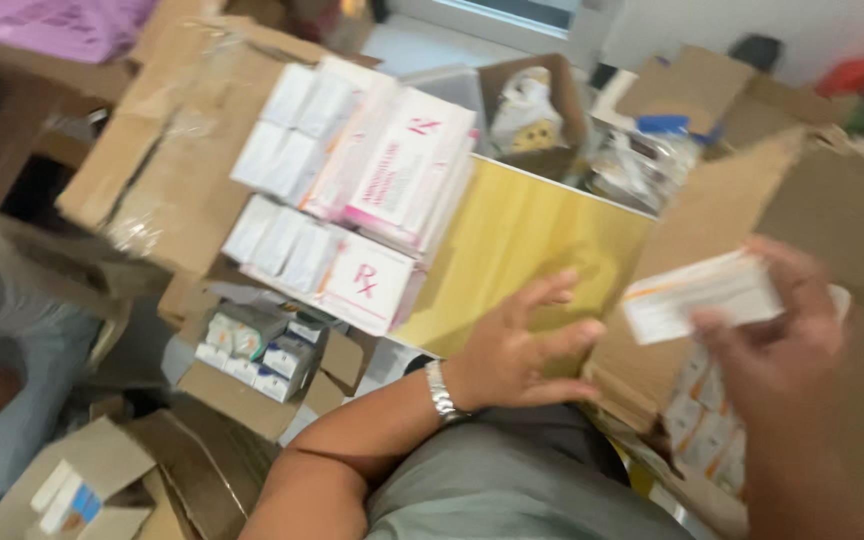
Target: The person repeatedly picks up small white boxes from a large cardboard box and stacks them on a table. The person handles the boxes one at a time, placing them in neat rows on the surface.
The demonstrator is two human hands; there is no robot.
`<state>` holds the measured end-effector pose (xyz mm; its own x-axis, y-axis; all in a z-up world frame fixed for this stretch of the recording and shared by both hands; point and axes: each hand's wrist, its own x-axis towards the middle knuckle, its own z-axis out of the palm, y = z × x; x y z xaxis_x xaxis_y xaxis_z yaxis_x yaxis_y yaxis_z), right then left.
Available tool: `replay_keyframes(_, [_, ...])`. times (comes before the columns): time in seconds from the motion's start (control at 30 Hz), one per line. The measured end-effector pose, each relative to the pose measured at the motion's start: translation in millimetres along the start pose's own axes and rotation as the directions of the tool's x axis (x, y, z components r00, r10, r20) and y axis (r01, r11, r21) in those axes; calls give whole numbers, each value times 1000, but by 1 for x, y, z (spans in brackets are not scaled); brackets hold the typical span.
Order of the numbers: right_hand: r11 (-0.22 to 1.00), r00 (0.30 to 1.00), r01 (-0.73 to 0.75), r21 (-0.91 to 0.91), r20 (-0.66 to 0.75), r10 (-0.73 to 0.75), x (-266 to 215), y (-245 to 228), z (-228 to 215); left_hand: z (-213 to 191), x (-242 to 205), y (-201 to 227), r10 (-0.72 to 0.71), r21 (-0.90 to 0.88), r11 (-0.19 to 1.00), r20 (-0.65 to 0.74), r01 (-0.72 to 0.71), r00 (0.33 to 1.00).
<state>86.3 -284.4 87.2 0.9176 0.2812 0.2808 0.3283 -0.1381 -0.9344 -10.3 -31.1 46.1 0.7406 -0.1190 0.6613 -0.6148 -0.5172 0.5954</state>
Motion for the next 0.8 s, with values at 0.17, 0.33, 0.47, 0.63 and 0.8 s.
replay_keyframes(0.17, [960, 919, -268, 84, 320, 228, -5, 17, 61, -10, -11, -6, -14, 170, 985, 24, 9, 1000])
replay_keyframes(0.33, [938, 835, -277, 207, 535, 129, -1, 41, 71, -41, -32, -39, -178, 358, 910, -113, 207, 978])
replay_keyframes(0.47, [976, 821, -202, -86, 528, 217, -1, 45, 69, -96, -36, -74, -230, 474, 773, -410, 421, 883])
replay_keyframes(0.63, [967, 820, -143, -211, 522, 235, 3, 48, 69, -138, -22, -104, -373, 449, 693, -447, 565, 813])
replay_keyframes(0.8, [969, 809, -60, -240, 557, 188, 0, 40, 69, -122, -9, -128, -598, 653, 502, -211, 567, 773])
